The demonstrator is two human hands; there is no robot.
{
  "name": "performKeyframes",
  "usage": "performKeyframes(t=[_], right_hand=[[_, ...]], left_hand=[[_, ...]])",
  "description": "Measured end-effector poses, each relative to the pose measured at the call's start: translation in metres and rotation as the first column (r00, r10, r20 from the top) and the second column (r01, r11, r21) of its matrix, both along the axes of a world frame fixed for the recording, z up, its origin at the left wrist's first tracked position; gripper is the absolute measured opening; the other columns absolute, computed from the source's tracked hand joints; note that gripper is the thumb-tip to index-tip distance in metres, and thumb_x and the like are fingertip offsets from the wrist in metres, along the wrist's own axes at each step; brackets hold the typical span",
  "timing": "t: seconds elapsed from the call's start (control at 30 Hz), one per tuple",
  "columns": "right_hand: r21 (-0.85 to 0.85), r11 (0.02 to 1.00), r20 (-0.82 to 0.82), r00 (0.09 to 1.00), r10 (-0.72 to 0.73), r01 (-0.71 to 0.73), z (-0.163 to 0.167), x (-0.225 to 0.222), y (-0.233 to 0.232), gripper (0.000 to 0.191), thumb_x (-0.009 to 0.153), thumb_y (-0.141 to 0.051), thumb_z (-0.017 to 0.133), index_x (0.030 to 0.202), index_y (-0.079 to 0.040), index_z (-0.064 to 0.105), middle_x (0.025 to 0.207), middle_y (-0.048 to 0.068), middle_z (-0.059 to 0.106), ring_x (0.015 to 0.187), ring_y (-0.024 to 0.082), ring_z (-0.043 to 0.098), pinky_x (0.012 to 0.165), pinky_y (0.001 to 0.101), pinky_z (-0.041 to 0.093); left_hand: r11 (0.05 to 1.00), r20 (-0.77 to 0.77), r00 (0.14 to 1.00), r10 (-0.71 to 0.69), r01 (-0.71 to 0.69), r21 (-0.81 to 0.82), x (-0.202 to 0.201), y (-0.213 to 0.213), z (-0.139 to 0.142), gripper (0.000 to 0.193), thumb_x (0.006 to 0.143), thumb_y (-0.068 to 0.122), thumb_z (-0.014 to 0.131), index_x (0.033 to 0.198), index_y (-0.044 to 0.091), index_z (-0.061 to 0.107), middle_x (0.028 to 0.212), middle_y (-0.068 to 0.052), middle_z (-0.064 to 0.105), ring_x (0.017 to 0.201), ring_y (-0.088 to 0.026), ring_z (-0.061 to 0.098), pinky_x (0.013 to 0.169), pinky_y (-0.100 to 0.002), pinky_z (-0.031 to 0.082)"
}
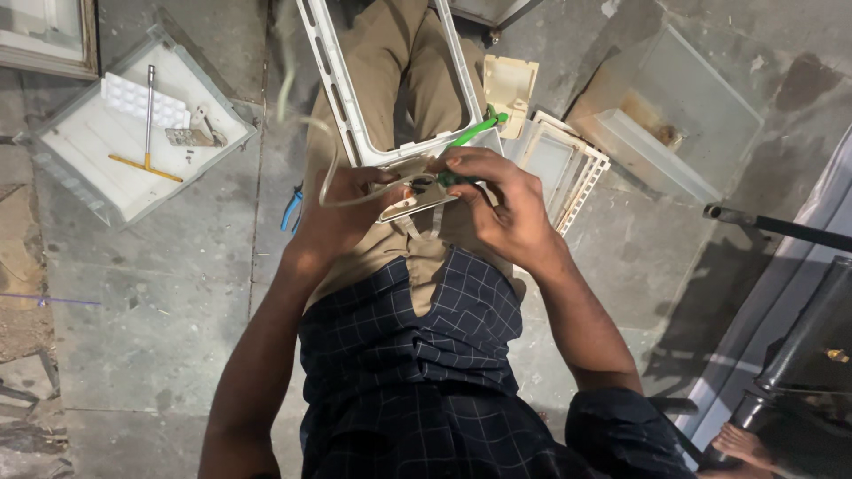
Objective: The person sits on the floor with a white appliance frame across their lap and uses a green-handled screwdriver to drive screws into a switch box mounted on the frame. They route a white wire around the assembly, reposition the box, and tighten fasteners while holding the frame steady with the other hand.
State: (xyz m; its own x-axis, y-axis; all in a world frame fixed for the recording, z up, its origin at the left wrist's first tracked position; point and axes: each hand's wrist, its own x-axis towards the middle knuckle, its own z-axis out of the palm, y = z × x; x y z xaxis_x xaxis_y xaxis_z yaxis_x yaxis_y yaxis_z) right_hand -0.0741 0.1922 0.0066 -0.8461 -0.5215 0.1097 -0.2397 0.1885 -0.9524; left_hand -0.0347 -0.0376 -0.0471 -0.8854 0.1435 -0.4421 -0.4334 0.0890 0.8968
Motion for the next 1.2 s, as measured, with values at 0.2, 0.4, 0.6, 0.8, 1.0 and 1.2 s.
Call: performKeyframes(t=[0.2, 0.4, 0.6, 0.8, 1.0, 1.2], right_hand=[[0.133, 0.974, -0.504, 0.859, -0.095, 0.185, -0.01, 0.006, -0.004, 0.055, 0.092, 0.0, 0.085, 0.133, 0.004, 0.049, 0.116, 0.021, 0.071, 0.105, 0.027, 0.076, 0.087, 0.0334, 0.066], [0.174, 0.973, -0.389, 0.918, -0.074, 0.152, -0.012, 0.014, -0.007, 0.063, 0.096, 0.002, 0.082, 0.143, -0.002, 0.04, 0.119, 0.02, 0.072, 0.108, 0.03, 0.077, 0.09, 0.036, 0.065], [0.158, 0.987, -0.408, 0.911, 0.05, 0.017, 0.009, -0.001, -0.01, 0.06, 0.096, 0.003, 0.08, 0.142, -0.006, 0.043, 0.132, 0.023, 0.065, 0.125, 0.035, 0.068, 0.105, 0.0419, 0.061], [0.143, 0.981, -0.166, 0.973, 0.158, -0.135, 0.025, -0.006, -0.007, 0.05, 0.103, 0.013, 0.062, 0.144, -0.004, 0.04, 0.154, 0.023, 0.052, 0.148, 0.037, 0.053, 0.122, 0.0458, 0.049], [0.151, 0.987, -0.177, 0.98, 0.087, -0.06, 0.015, -0.006, -0.009, 0.038, 0.099, 0.014, 0.067, 0.13, -0.004, 0.056, 0.127, 0.016, 0.07, 0.118, 0.028, 0.072, 0.101, 0.0349, 0.062], [0.291, 0.922, -0.486, 0.87, -0.087, 0.255, 0.012, -0.001, -0.012, 0.05, 0.084, -0.004, 0.09, 0.122, 0.003, 0.059, 0.108, 0.017, 0.074, 0.092, 0.025, 0.071, 0.076, 0.0346, 0.058]], left_hand=[[0.984, 0.033, 0.991, -0.129, 0.132, -0.122, -0.002, -0.007, 0.001, 0.032, 0.095, 0.032, 0.072, 0.107, 0.004, 0.082, 0.076, -0.005, 0.076, 0.068, -0.004, 0.058, 0.062, -0.027, 0.048], [0.954, 0.063, 0.996, -0.07, 0.085, -0.287, 0.0, -0.004, 0.0, 0.037, 0.093, 0.035, 0.076, 0.105, 0.0, 0.078, 0.07, -0.006, 0.069, 0.064, -0.006, 0.059, 0.057, -0.027, 0.048], [0.988, -0.011, 0.989, -0.146, 0.145, -0.06, -0.003, -0.013, 0.004, 0.032, 0.098, 0.031, 0.071, 0.111, 0.002, 0.079, 0.071, -0.003, 0.066, 0.069, -0.004, 0.052, 0.059, -0.028, 0.045], [0.986, -0.109, 0.984, -0.138, 0.126, -0.112, -0.003, -0.011, 0.002, 0.032, 0.096, 0.03, 0.071, 0.114, 0.005, 0.076, 0.073, 0.002, 0.069, 0.069, -0.003, 0.057, 0.061, -0.029, 0.049], [0.974, 0.062, 0.987, -0.149, 0.157, -0.164, -0.001, -0.014, -0.009, 0.028, 0.097, 0.03, 0.075, 0.102, 0.003, 0.081, 0.065, -0.005, 0.06, 0.063, -0.007, 0.049, 0.057, -0.031, 0.043], [0.97, 0.006, 0.999, 0.049, -0.049, 0.239, 0.002, -0.011, -0.004, 0.028, 0.092, 0.024, 0.081, 0.109, 0.002, 0.074, 0.073, 0.005, 0.069, 0.068, -0.002, 0.058, 0.057, -0.027, 0.043]])
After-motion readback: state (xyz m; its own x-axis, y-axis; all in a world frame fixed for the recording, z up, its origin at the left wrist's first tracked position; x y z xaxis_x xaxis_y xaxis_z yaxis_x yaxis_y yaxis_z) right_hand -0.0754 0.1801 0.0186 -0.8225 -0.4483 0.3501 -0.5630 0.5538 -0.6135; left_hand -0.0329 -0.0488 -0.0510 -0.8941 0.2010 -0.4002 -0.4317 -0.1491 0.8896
